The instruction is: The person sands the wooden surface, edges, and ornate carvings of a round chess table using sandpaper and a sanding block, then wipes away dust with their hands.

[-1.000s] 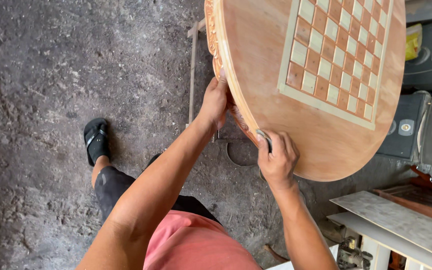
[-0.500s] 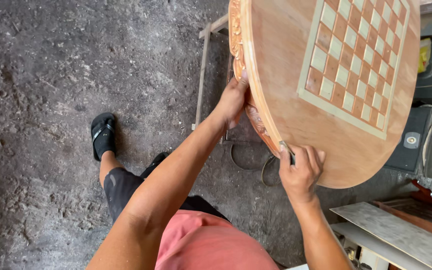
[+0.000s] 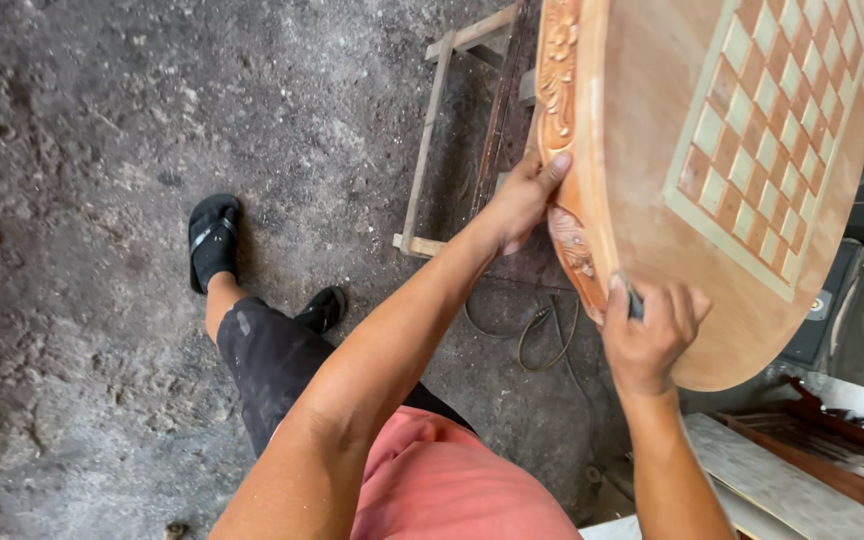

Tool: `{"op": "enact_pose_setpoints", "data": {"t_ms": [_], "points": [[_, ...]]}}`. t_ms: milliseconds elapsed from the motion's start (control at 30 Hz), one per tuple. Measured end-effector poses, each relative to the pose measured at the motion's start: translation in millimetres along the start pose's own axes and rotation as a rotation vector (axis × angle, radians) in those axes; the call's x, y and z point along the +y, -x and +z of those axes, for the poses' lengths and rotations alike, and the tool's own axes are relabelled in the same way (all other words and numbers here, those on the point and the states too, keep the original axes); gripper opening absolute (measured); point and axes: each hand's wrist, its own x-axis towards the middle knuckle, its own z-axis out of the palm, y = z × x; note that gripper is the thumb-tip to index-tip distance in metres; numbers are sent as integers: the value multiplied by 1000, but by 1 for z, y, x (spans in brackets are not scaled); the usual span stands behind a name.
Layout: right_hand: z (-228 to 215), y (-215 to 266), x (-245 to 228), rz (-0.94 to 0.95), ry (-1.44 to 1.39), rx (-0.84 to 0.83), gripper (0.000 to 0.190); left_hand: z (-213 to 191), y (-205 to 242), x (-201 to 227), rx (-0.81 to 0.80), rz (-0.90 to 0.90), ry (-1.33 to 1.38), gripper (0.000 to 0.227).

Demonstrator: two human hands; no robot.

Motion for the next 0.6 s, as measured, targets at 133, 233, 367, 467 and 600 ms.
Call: {"op": "enact_pose_setpoints", "data": {"t_ms": [133,233,367,467,600], "points": [[38,-50,6,17,-32,16,19,0,4,-13,-35,120,24,44],[40,-72,4,25,-81,-7,19,-12,23,-29,-35,130,-50,41],[35,-77,-2,48,-95,-38,18,-21,48,-61,-4,-5,-62,31],[34,-72,-1,48,-92,-25,17,-19,45,-77,1,136,-35,27],[24,-47,3,70,-64,-28,15,-24,43,-69,-78,108,-63,39]]}}
